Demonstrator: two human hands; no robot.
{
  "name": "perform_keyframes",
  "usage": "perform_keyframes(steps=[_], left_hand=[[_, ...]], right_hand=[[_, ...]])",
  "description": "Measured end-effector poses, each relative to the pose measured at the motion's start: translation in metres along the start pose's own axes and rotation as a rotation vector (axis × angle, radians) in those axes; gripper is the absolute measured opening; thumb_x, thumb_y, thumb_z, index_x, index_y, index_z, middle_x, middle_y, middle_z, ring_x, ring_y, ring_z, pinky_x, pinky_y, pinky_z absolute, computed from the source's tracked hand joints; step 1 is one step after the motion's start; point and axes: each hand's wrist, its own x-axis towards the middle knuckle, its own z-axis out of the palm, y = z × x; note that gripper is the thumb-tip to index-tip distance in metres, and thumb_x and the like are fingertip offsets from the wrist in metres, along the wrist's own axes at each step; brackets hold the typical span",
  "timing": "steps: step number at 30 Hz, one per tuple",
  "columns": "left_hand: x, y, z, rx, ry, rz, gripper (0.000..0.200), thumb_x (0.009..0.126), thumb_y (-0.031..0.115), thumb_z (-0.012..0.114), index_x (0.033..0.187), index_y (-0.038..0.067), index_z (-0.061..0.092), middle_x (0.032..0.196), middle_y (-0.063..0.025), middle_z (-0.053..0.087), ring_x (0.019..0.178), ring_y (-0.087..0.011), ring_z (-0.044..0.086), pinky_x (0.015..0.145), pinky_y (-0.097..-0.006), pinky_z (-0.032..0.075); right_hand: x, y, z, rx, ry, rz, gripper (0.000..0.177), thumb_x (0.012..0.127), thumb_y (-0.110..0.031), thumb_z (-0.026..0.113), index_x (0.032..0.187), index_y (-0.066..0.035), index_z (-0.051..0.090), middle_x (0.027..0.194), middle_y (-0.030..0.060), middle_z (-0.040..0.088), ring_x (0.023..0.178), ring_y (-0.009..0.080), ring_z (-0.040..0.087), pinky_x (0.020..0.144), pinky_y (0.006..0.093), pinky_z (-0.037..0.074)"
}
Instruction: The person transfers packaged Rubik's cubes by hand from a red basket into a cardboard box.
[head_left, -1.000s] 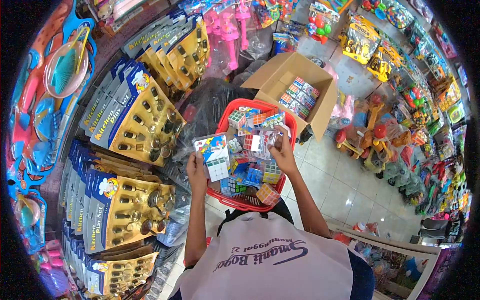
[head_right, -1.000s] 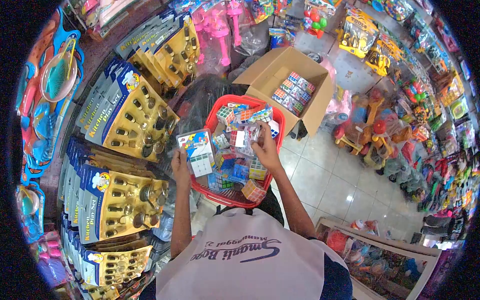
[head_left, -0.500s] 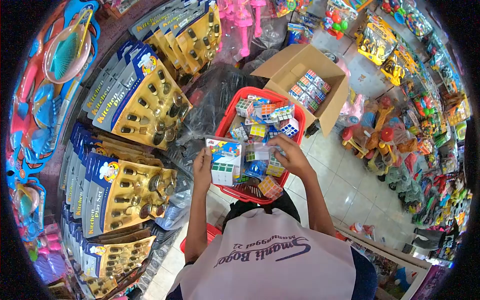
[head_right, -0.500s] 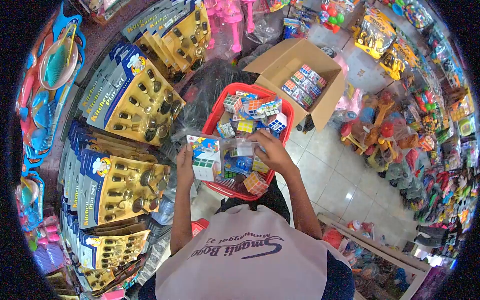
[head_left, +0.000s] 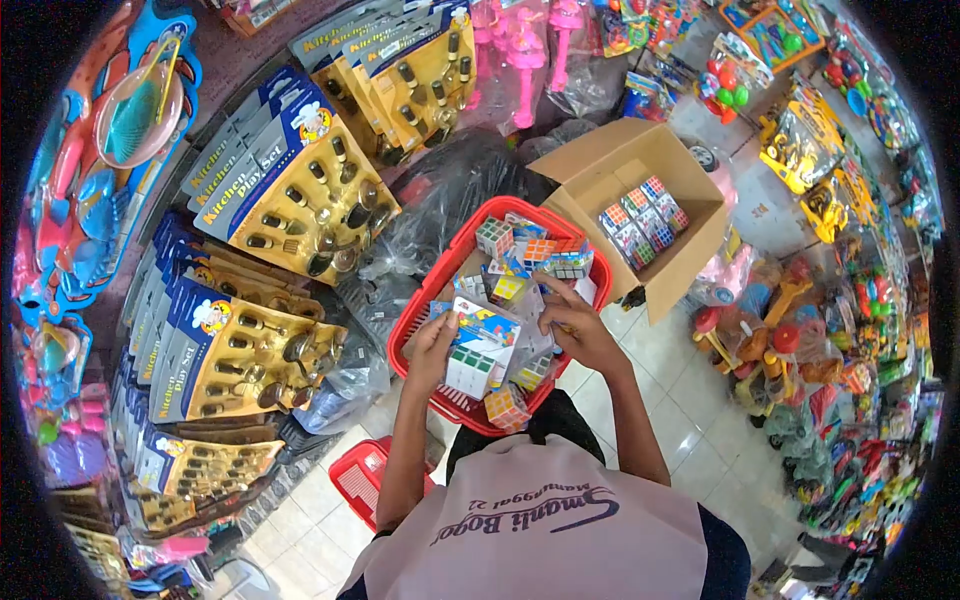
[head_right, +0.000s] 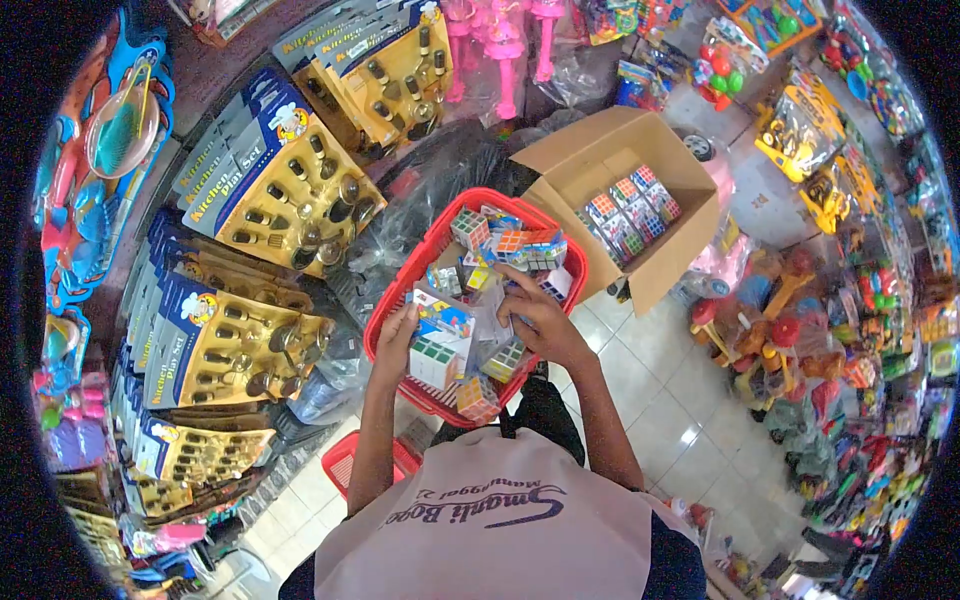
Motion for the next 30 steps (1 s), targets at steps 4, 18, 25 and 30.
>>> perform_keyframes(steps=[4,18,25,30], left_hand=[[0.003,0.001,0.027,0.026,0.036,-0.027,0.034,0.095,0.027,0.047,0.111,-0.002,0.058,0.100,-0.0003,0.060,0.088,-0.0046,0.052,0.078,-0.0207,0.042],[0.008,-0.016,0.075,-0.268,0.160,-0.024,0.034,0.094,0.028,0.050,0.111,-0.001,0.057,0.099,-0.0018,0.061,0.083,-0.0064,0.057,0.074,-0.0221,0.046],[0.011,-0.022,0.078,-0.480,0.341,0.048,0.032,0.094,0.028,0.049,0.110,0.002,0.058,0.098,-0.0020,0.063,0.083,-0.0074,0.060,0.074,-0.0237,0.048],[0.010,-0.020,0.080,-0.481,0.406,0.115,0.032,0.094,0.028,0.049,0.110,0.003,0.059,0.097,-0.0028,0.064,0.082,-0.0077,0.060,0.073,-0.0240,0.048]], right_hand=[[0.010,0.016,-0.018,0.102,-0.113,0.022,0.016,0.068,0.013,0.047,0.073,-0.002,0.050,0.137,0.0169,0.040,0.115,0.0269,0.049,0.096,0.0331,0.036],[0.045,0.044,-0.020,0.354,-0.436,0.010,0.030,0.080,0.005,0.048,0.107,0.001,0.059,0.134,0.0131,0.047,0.123,0.0236,0.045,0.099,0.0317,0.036],[0.055,0.054,-0.006,0.512,-0.363,0.027,0.037,0.081,0.008,0.040,0.117,0.002,0.049,0.107,0.0106,0.056,0.103,0.0143,0.050,0.092,0.0281,0.037],[0.068,0.064,-0.015,0.470,-0.449,0.064,0.027,0.086,0.003,0.042,0.111,0.000,0.052,0.105,0.0038,0.055,0.103,0.0106,0.050,0.092,0.0261,0.038]])
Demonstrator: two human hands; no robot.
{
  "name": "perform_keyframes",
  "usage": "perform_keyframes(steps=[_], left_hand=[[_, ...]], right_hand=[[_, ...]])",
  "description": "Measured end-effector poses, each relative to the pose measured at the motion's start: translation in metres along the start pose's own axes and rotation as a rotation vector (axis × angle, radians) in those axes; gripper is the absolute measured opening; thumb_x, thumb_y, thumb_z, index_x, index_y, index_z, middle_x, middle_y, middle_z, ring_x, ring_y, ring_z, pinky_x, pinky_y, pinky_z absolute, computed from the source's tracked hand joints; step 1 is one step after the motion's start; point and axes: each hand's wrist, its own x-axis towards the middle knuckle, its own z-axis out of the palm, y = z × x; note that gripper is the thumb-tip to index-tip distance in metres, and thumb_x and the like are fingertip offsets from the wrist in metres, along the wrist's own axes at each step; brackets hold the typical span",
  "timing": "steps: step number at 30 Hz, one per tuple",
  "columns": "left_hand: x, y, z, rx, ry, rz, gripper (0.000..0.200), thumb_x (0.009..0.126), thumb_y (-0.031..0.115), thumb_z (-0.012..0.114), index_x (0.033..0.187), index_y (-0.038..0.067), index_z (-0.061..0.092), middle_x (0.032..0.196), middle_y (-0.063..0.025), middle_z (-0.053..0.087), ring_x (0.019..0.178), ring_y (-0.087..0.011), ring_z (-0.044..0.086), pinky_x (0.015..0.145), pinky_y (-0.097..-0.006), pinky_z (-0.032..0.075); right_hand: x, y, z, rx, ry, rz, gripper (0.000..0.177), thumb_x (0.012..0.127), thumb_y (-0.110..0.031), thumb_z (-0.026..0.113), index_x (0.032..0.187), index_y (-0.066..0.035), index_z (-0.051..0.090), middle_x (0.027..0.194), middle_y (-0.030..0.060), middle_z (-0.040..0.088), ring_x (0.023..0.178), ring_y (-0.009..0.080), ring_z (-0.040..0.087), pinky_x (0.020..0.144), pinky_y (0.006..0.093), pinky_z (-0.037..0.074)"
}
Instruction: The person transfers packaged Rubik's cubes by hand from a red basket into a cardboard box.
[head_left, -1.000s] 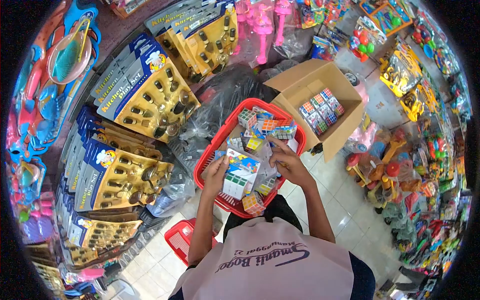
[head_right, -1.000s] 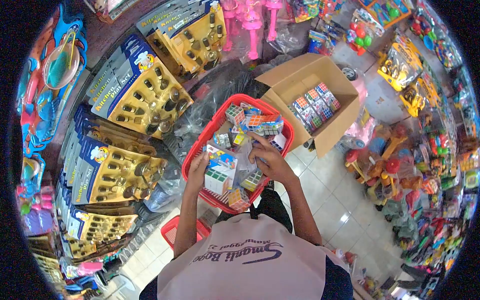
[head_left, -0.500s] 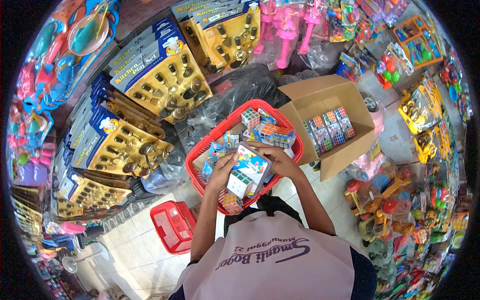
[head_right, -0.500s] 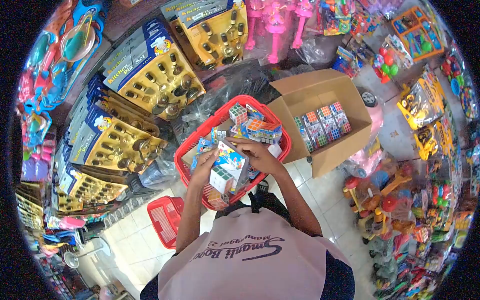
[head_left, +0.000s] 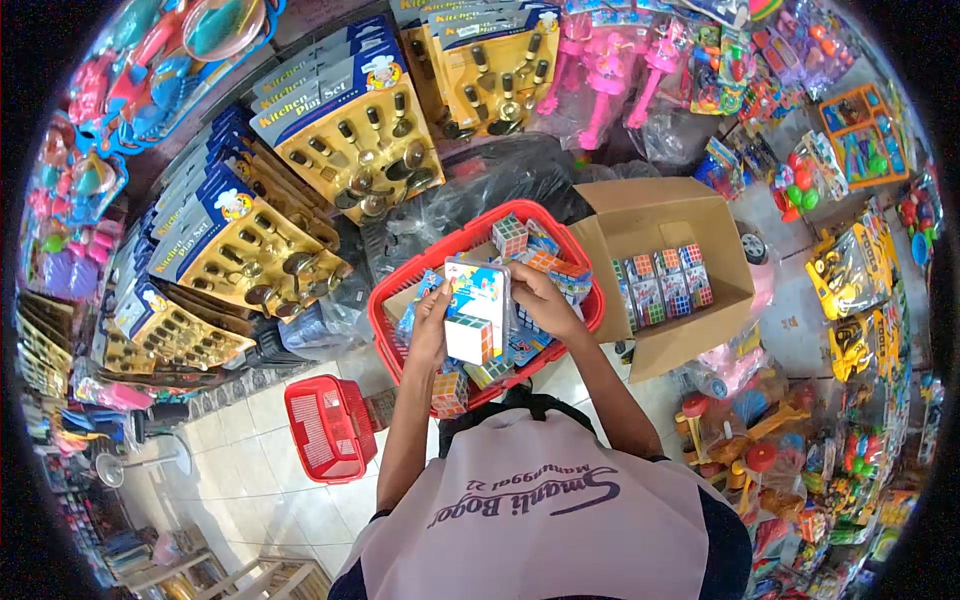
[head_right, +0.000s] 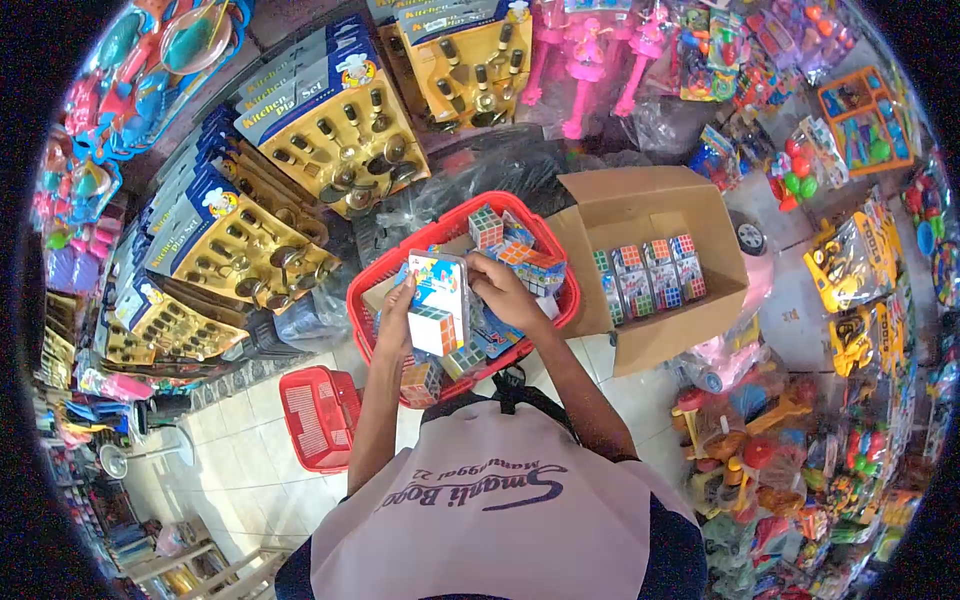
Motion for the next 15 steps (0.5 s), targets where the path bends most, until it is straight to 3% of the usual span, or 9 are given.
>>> perform_keyframes(steps=[5,7,11,15], left_hand=[[-0.008,0.001,-0.005,-0.044,0.081,0.019,0.029,0.094,0.029,0.049,0.104,0.004,0.061,0.094,-0.0029,0.065,0.080,-0.0083,0.061,0.072,-0.0240,0.048],[-0.014,0.002,-0.004,-0.061,0.125,0.015,0.029,0.094,0.029,0.049,0.103,0.004,0.060,0.094,-0.0033,0.065,0.080,-0.0095,0.061,0.073,-0.0242,0.049],[-0.028,-0.001,0.002,-0.112,0.186,0.002,0.034,0.093,0.034,0.050,0.105,0.003,0.057,0.092,-0.0061,0.064,0.078,-0.0133,0.063,0.069,-0.0287,0.053],[-0.039,-0.007,0.004,-0.237,0.140,-0.078,0.033,0.091,0.036,0.052,0.104,0.006,0.057,0.087,-0.0062,0.064,0.073,-0.0160,0.064,0.064,-0.0311,0.055]], right_hand=[[-0.008,-0.003,-0.014,0.105,0.011,0.026,0.018,0.091,-0.010,0.050,0.106,-0.001,0.054,0.105,0.0047,0.057,0.103,0.0124,0.052,0.090,0.0279,0.040],[-0.015,-0.003,-0.018,0.033,0.000,0.066,0.020,0.091,-0.009,0.050,0.109,0.000,0.054,0.109,0.0067,0.056,0.105,0.0126,0.052,0.090,0.0270,0.041],[-0.032,-0.005,-0.010,0.081,-0.082,0.104,0.031,0.093,-0.013,0.050,0.122,-0.002,0.048,0.121,0.0095,0.051,0.113,0.0152,0.049,0.094,0.0280,0.038],[-0.051,0.000,0.018,0.069,-0.121,0.156,0.043,0.096,-0.028,0.042,0.133,-0.006,0.040,0.131,0.0103,0.045,0.122,0.0183,0.041,0.101,0.0322,0.032]])
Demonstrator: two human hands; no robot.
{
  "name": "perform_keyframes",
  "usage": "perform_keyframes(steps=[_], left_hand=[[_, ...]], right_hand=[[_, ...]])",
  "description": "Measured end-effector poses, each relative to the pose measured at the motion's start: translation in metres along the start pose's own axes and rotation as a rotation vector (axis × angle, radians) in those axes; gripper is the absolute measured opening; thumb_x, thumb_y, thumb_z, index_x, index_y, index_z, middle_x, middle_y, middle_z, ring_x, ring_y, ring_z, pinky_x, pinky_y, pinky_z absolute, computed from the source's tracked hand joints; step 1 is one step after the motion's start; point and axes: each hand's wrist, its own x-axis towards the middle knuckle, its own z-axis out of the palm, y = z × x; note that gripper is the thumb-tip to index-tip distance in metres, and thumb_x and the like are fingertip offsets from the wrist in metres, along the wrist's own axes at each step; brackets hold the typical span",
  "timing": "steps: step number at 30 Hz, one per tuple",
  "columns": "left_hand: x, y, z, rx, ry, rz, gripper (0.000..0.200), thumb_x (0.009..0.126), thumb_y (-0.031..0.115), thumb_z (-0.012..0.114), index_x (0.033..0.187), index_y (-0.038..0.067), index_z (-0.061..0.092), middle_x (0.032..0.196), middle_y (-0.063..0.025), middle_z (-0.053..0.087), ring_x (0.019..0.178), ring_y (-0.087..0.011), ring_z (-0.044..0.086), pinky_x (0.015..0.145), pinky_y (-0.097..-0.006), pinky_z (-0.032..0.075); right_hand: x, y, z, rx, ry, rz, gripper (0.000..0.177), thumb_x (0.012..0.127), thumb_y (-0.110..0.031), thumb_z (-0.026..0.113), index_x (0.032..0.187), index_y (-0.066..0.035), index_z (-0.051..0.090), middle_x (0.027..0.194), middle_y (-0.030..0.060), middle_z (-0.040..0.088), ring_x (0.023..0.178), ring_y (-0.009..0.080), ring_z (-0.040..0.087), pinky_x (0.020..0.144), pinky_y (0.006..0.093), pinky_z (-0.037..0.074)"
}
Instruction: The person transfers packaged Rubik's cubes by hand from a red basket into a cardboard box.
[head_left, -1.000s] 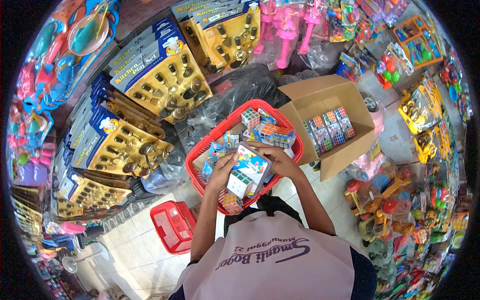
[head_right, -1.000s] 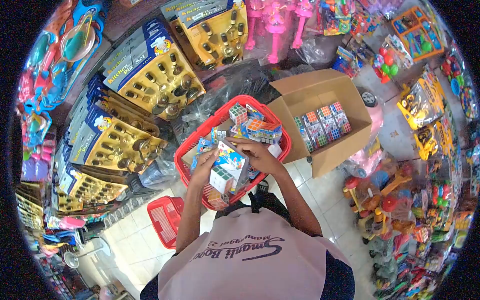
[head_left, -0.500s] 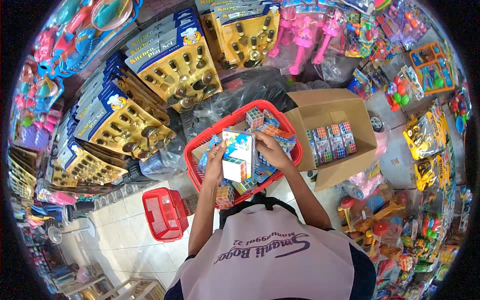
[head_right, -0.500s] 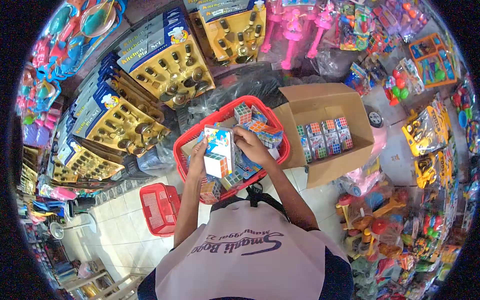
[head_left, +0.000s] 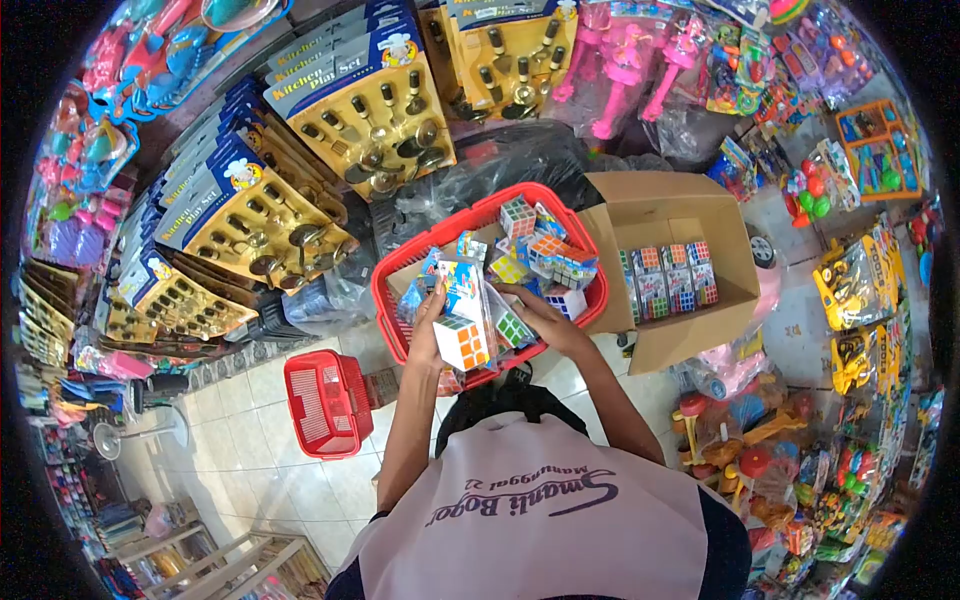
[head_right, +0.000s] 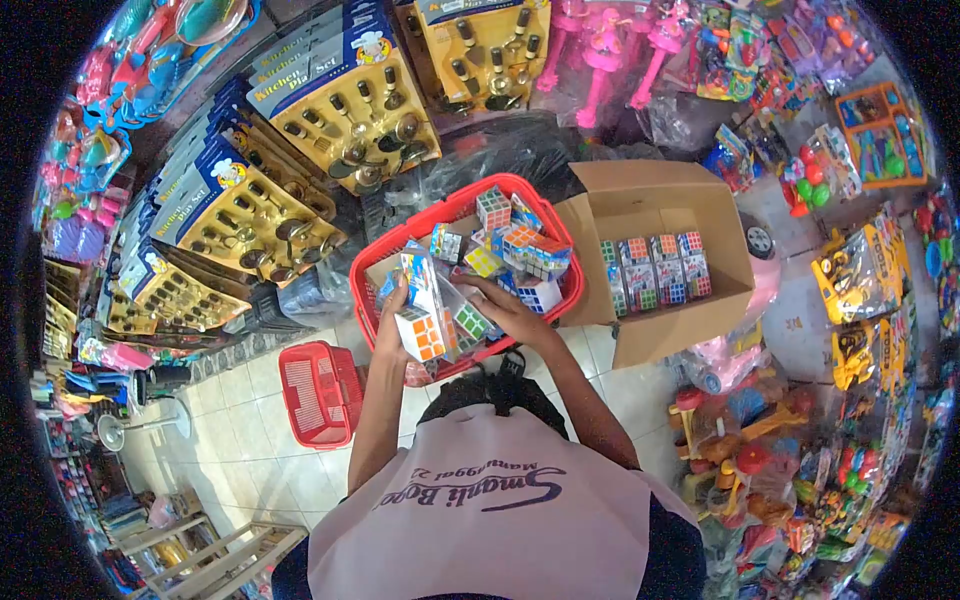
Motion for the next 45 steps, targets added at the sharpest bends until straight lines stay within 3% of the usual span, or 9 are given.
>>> perform_keyframes(steps=[5,11,15,18,24,27,36,39,45], left_hand=[[-0.017,0.003,-0.007,0.022,-0.030,-0.099,0.036,0.090,0.038,0.052,0.105,0.006,0.057,0.087,-0.0077,0.064,0.068,-0.0197,0.066,0.062,-0.0342,0.058],[-0.046,0.002,-0.025,0.006,-0.105,-0.144,0.040,0.092,0.039,0.049,0.110,0.004,0.054,0.094,-0.0092,0.063,0.081,-0.0201,0.064,0.070,-0.0350,0.054],[-0.056,-0.009,-0.033,-0.055,-0.152,-0.188,0.040,0.094,0.037,0.044,0.117,0.004,0.050,0.104,-0.0101,0.062,0.091,-0.0217,0.063,0.079,-0.0373,0.052],[-0.065,-0.010,-0.018,-0.028,-0.142,-0.122,0.045,0.096,0.037,0.039,0.126,0.003,0.043,0.120,-0.0119,0.055,0.107,-0.0239,0.057,0.092,-0.0390,0.046],[-0.065,-0.026,0.003,-0.034,-0.135,-0.123,0.044,0.096,0.035,0.040,0.125,0.003,0.044,0.121,-0.0106,0.054,0.109,-0.0221,0.055,0.094,-0.0376,0.044],[-0.051,-0.049,0.004,-0.013,-0.131,-0.109,0.042,0.096,0.034,0.042,0.124,0.003,0.045,0.120,-0.0097,0.055,0.108,-0.0202,0.054,0.094,-0.0359,0.043],[-0.035,-0.116,0.084,0.085,-0.061,0.009,0.039,0.096,0.032,0.043,0.121,0.002,0.047,0.115,-0.0076,0.056,0.105,-0.0165,0.054,0.092,-0.0318,0.043],[-0.028,-0.146,0.109,0.066,-0.038,-0.023,0.036,0.094,0.028,0.045,0.120,0.003,0.047,0.114,-0.0078,0.055,0.105,-0.0170,0.055,0.091,-0.0322,0.044],[-0.038,-0.190,0.160,0.094,0.029,-0.030,0.036,0.091,0.020,0.046,0.122,0.001,0.045,0.116,-0.0086,0.054,0.105,-0.0183,0.055,0.092,-0.0323,0.044]], right_hand=[[-0.021,0.008,0.036,0.171,0.157,-0.014,0.039,0.096,-0.025,0.041,0.130,-0.005,0.043,0.125,0.0088,0.049,0.117,0.0156,0.044,0.098,0.0288,0.034],[-0.049,-0.004,0.069,-0.054,0.372,-0.168,0.034,0.091,-0.016,0.050,0.123,-0.003,0.048,0.117,0.0094,0.054,0.110,0.0154,0.049,0.093,0.0291,0.038],[-0.074,-0.001,0.067,-0.178,0.489,-0.118,0.042,0.084,-0.010,0.061,0.123,-0.002,0.047,0.117,0.0070,0.050,0.112,0.0145,0.046,0.097,0.0277,0.034],[-0.091,-0.009,0.063,-0.358,0.572,-0.185,0.043,0.080,-0.010,0.066,0.119,-0.003,0.049,0.112,0.0067,0.049,0.106,0.0147,0.049,0.090,0.0272,0.039],[-0.116,-0.022,0.050,-0.364,0.691,-0.180,0.038,0.078,-0.010,0.069,0.112,-0.004,0.054,0.101,0.0051,0.051,0.086,0.0120,0.053,0.073,0.0246,0.046],[-0.128,-0.016,0.030,-0.435,0.680,-0.211,0.040,0.077,-0.017,0.069,0.112,-0.005,0.054,0.107,0.0098,0.054,0.093,0.0174,0.055,0.074,0.0276,0.047],[-0.174,-0.021,-0.064,-0.379,0.614,-0.192,0.036,0.078,-0.013,0.068,0.111,-0.005,0.055,0.093,0.0060,0.054,0.085,0.0129,0.055,0.071,0.0244,0.046],[-0.197,-0.013,-0.101,-0.159,0.492,-0.034,0.039,0.081,-0.007,0.063,0.117,-0.004,0.049,0.103,0.0071,0.053,0.094,0.0145,0.055,0.074,0.0261,0.047],[-0.235,0.006,-0.153,0.233,0.404,-0.021,0.050,0.082,-0.014,0.059,0.125,0.000,0.039,0.116,0.0106,0.048,0.110,0.0181,0.046,0.096,0.0314,0.034]])
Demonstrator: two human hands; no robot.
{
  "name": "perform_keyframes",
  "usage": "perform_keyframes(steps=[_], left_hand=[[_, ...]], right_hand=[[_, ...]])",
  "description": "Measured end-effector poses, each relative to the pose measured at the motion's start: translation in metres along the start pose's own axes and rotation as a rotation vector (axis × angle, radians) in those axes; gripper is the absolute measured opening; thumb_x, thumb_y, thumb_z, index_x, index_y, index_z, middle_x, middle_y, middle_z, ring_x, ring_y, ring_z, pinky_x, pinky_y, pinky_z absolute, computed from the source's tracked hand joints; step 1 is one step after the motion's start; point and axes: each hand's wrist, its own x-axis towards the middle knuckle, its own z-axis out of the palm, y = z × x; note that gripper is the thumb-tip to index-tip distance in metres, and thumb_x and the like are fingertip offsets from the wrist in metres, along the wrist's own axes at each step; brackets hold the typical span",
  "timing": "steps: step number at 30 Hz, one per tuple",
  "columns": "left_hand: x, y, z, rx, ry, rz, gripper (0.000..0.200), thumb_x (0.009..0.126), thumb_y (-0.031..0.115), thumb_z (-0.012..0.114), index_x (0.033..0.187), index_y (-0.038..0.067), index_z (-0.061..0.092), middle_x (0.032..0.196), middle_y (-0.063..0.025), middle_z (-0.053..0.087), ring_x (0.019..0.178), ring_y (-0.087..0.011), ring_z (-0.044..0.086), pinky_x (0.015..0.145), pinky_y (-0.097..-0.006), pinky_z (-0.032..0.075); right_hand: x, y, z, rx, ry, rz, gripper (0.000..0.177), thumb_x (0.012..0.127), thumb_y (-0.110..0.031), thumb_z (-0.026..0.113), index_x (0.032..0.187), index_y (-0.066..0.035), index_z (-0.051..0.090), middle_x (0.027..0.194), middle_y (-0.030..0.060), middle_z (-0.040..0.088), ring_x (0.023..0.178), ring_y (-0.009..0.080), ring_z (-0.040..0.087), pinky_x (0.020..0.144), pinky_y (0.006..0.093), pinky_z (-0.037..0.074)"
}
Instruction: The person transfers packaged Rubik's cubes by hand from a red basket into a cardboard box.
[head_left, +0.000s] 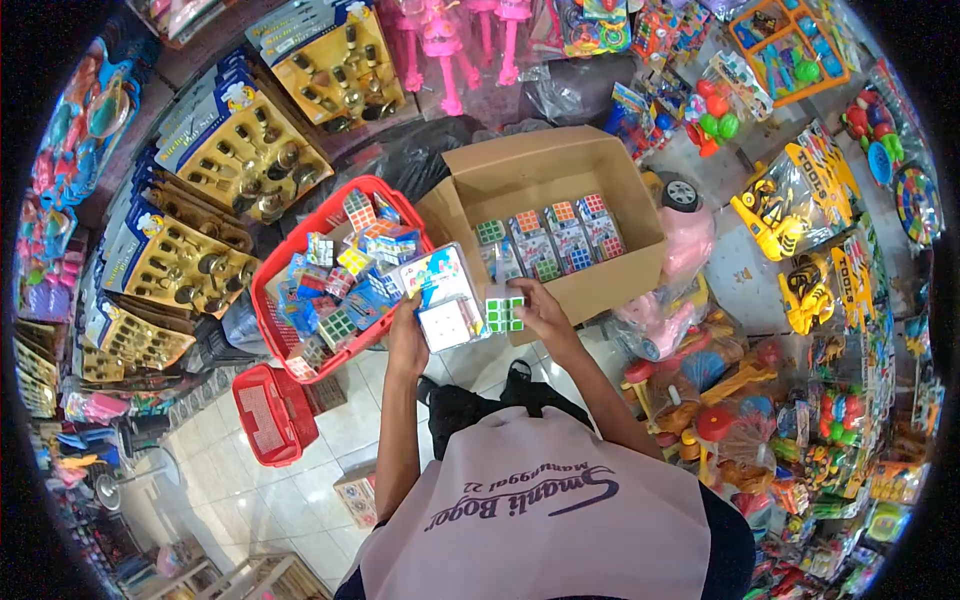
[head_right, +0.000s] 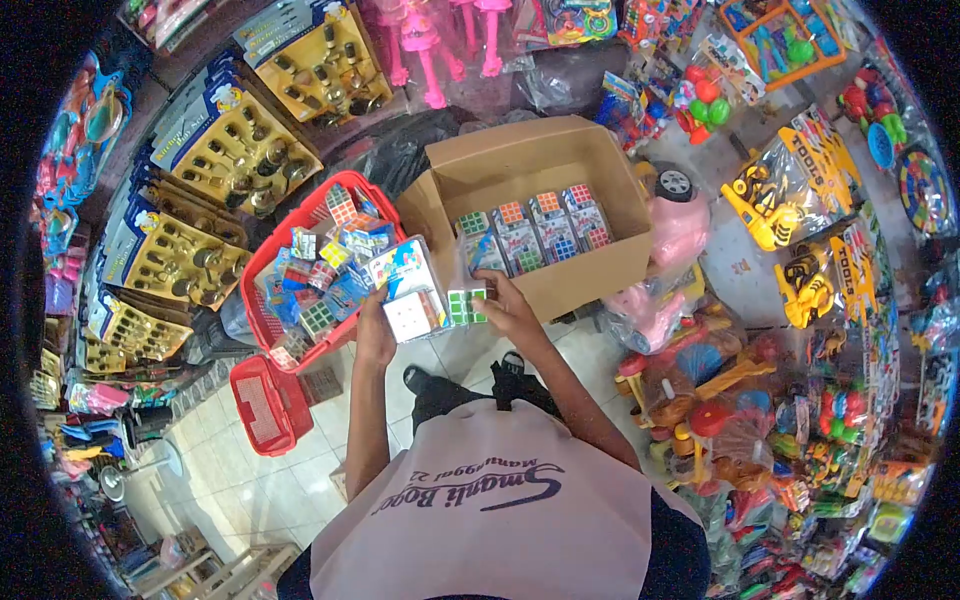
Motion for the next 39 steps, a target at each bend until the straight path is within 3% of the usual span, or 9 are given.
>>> perform_keyframes(steps=[9,13,16,20,25,28,35,38,39], left_hand=[[0.012,-0.017,0.021,0.125,0.072,0.069,0.047,0.091,0.019,0.053,0.128,-0.005,0.038,0.122,-0.0113,0.050,0.111,-0.0169,0.050,0.094,-0.0288,0.041],[0.025,-0.008,0.011,0.117,0.153,0.079,0.054,0.090,0.019,0.054,0.132,-0.007,0.031,0.122,-0.0113,0.050,0.111,-0.0177,0.050,0.093,-0.0289,0.041],[0.046,-0.003,0.001,0.120,0.139,0.087,0.055,0.091,0.019,0.053,0.133,-0.006,0.030,0.119,-0.0114,0.052,0.106,-0.0189,0.054,0.089,-0.0306,0.045],[0.069,0.011,0.014,0.096,0.116,0.110,0.057,0.091,0.020,0.054,0.134,-0.006,0.028,0.120,-0.0134,0.051,0.104,-0.0197,0.056,0.085,-0.0320,0.048],[0.100,0.023,0.018,0.040,0.106,0.124,0.058,0.090,0.021,0.054,0.134,-0.006,0.028,0.123,-0.0140,0.049,0.110,-0.0192,0.052,0.090,-0.0306,0.044],[0.110,0.025,0.018,0.044,0.117,0.120,0.054,0.091,0.021,0.054,0.132,-0.005,0.032,0.120,-0.0121,0.051,0.108,-0.0186,0.053,0.089,-0.0309,0.045],[0.118,0.033,0.028,0.034,0.150,0.092,0.044,0.092,0.020,0.053,0.128,-0.002,0.039,0.116,-0.0097,0.054,0.104,-0.0175,0.056,0.086,-0.0302,0.047],[0.124,0.031,0.041,0.033,0.139,0.055,0.041,0.092,0.020,0.052,0.126,-0.001,0.041,0.115,-0.0084,0.055,0.102,-0.0168,0.057,0.085,-0.0297,0.047],[0.126,0.029,0.045,0.029,0.142,0.044,0.040,0.092,0.020,0.052,0.125,0.000,0.042,0.114,-0.0079,0.055,0.101,-0.0166,0.057,0.085,-0.0295,0.048]], right_hand=[[0.001,0.018,-0.037,0.104,0.051,0.092,0.048,0.086,-0.018,0.052,0.127,0.001,0.036,0.118,0.0120,0.049,0.113,0.0196,0.046,0.100,0.0329,0.032],[0.013,0.027,-0.050,0.622,0.214,0.255,0.046,0.090,-0.025,0.038,0.128,0.001,0.037,0.123,0.0114,0.050,0.114,0.0204,0.050,0.100,0.0385,0.037],[0.021,0.043,-0.071,0.632,0.231,0.276,0.046,0.090,-0.026,0.038,0.129,-0.001,0.038,0.123,0.0108,0.051,0.112,0.0221,0.052,0.098,0.0390,0.039],[0.043,0.053,-0.094,0.562,0.304,0.271,0.050,0.094,-0.039,0.036,0.130,-0.005,0.038,0.126,0.0118,0.050,0.114,0.0228,0.051,0.098,0.0425,0.039],[0.079,0.038,-0.106,0.127,0.205,0.266,0.059,0.083,-0.025,0.065,0.129,-0.001,0.037,0.120,0.0118,0.051,0.111,0.0199,0.050,0.094,0.0356,0.040],[0.107,0.078,-0.135,-0.123,0.290,0.238,0.065,0.079,-0.028,0.069,0.128,0.001,0.038,0.119,0.0137,0.052,0.110,0.0214,0.049,0.094,0.0346,0.039],[0.124,0.085,-0.171,-0.270,0.344,0.308,0.055,0.079,-0.024,0.070,0.121,0.001,0.046,0.114,0.0104,0.055,0.106,0.0177,0.051,0.093,0.0320,0.039],[0.126,0.104,-0.199,-0.157,0.391,0.341,0.077,0.073,-0.035,0.075,0.128,0.004,0.038,0.117,0.0141,0.053,0.108,0.0212,0.051,0.086,0.0348,0.044],[0.126,0.082,-0.194,-0.178,0.356,0.357,0.070,0.075,-0.035,0.074,0.126,0.001,0.042,0.116,0.0127,0.054,0.105,0.0207,0.053,0.083,0.0348,0.046]])
